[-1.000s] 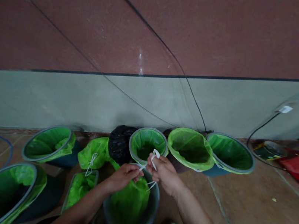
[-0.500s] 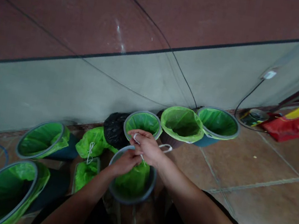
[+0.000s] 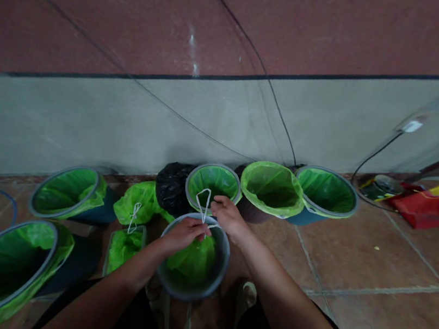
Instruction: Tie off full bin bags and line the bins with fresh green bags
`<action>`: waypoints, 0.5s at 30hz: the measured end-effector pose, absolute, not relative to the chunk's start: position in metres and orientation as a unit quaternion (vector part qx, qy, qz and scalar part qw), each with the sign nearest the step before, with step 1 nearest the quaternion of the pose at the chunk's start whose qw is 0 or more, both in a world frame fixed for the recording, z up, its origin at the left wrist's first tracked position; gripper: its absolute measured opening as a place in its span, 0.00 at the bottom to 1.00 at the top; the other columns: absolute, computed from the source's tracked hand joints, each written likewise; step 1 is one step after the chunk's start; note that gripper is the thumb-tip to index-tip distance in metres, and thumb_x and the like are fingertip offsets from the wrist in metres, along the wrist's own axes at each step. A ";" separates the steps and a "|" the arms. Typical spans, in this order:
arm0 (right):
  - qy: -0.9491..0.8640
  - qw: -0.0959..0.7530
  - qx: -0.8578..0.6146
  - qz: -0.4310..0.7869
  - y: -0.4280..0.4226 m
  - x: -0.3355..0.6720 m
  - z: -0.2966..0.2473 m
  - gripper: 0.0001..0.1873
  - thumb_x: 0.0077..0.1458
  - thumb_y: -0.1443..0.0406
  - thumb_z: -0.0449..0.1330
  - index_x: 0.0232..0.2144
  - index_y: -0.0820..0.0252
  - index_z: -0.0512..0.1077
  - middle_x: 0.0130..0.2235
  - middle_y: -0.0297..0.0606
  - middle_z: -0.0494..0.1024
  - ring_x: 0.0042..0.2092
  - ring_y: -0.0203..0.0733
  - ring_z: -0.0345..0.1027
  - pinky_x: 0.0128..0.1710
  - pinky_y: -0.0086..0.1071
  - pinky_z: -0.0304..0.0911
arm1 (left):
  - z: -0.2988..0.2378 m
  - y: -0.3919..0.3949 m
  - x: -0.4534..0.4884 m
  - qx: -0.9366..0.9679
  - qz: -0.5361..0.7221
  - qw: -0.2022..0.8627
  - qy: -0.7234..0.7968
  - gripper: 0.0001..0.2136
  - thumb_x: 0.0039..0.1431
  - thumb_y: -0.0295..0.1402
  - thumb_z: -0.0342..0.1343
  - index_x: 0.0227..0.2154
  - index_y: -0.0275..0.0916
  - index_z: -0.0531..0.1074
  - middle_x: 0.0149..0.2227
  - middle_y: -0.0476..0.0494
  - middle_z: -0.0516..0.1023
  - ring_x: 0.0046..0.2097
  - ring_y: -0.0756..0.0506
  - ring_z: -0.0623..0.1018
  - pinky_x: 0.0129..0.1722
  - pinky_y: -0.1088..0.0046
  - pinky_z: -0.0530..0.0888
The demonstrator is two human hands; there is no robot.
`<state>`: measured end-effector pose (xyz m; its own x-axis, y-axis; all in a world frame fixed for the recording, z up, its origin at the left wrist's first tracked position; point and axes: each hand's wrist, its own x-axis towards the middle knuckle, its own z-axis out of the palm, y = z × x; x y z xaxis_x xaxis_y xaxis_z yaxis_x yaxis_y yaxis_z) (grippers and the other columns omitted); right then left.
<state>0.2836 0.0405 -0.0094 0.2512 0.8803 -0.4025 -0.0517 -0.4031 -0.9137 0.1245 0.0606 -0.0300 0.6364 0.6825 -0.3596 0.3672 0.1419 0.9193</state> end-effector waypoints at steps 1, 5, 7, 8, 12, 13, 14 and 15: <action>-0.381 0.406 -0.666 0.497 0.037 0.283 -0.014 0.08 0.53 0.63 0.60 0.37 0.58 0.73 0.29 0.34 0.76 0.34 0.38 0.69 0.35 0.31 0.62 | -0.032 0.063 0.124 0.620 0.133 0.645 0.426 0.12 0.57 0.36 0.53 0.24 0.36 0.76 0.20 0.50 0.70 0.25 0.50 0.67 0.29 0.73 0.63; -0.595 0.243 -0.650 0.405 0.024 0.278 -0.026 0.11 0.58 0.63 0.55 0.27 0.57 0.75 0.28 0.36 0.76 0.32 0.40 0.67 0.37 0.33 0.58 | -0.043 0.068 0.122 0.574 0.168 0.662 0.452 0.12 0.54 0.37 0.55 0.23 0.35 0.76 0.19 0.49 0.70 0.23 0.52 0.65 0.27 0.74 0.61; -0.629 0.190 -0.666 0.353 0.019 0.275 -0.027 0.14 0.60 0.65 0.53 0.27 0.58 0.76 0.29 0.40 0.77 0.32 0.41 0.67 0.36 0.34 0.56 | -0.049 0.069 0.121 0.569 0.179 0.651 0.468 0.11 0.54 0.35 0.55 0.23 0.34 0.76 0.20 0.48 0.72 0.23 0.52 0.65 0.26 0.74 0.60; -0.633 0.171 -0.680 0.327 0.018 0.274 -0.027 0.14 0.60 0.65 0.52 0.28 0.58 0.76 0.29 0.41 0.77 0.32 0.41 0.68 0.36 0.34 0.56 | -0.052 0.069 0.120 0.566 0.184 0.645 0.479 0.11 0.53 0.34 0.55 0.23 0.34 0.77 0.20 0.48 0.72 0.24 0.52 0.65 0.26 0.74 0.61; -0.649 0.136 -0.669 0.336 0.015 0.273 -0.027 0.14 0.58 0.65 0.53 0.22 0.58 0.73 0.25 0.39 0.73 0.29 0.39 0.64 0.32 0.34 0.52 | -0.058 0.070 0.120 0.557 0.213 0.619 0.512 0.08 0.51 0.30 0.57 0.24 0.33 0.78 0.21 0.48 0.74 0.25 0.51 0.68 0.28 0.73 0.66; -0.651 0.136 -0.656 0.357 0.014 0.273 -0.028 0.15 0.57 0.65 0.54 0.20 0.58 0.72 0.23 0.37 0.72 0.27 0.38 0.62 0.31 0.33 0.51 | -0.056 0.070 0.120 0.570 0.216 0.603 0.515 0.07 0.52 0.30 0.57 0.24 0.33 0.78 0.22 0.48 0.74 0.25 0.50 0.69 0.29 0.73 0.66; -0.651 0.135 -0.645 0.377 0.014 0.274 -0.028 0.15 0.56 0.65 0.54 0.18 0.57 0.70 0.22 0.35 0.70 0.26 0.37 0.60 0.30 0.33 0.51 | -0.054 0.070 0.119 0.595 0.211 0.583 0.512 0.07 0.52 0.29 0.56 0.24 0.34 0.78 0.22 0.48 0.75 0.27 0.49 0.71 0.31 0.73 0.67; -0.646 0.134 -0.639 0.395 0.013 0.275 -0.028 0.15 0.54 0.65 0.55 0.17 0.57 0.69 0.20 0.34 0.68 0.25 0.36 0.59 0.30 0.33 0.51 | -0.052 0.070 0.118 0.630 0.201 0.556 0.503 0.07 0.52 0.28 0.55 0.24 0.35 0.78 0.23 0.48 0.76 0.28 0.49 0.72 0.32 0.73 0.68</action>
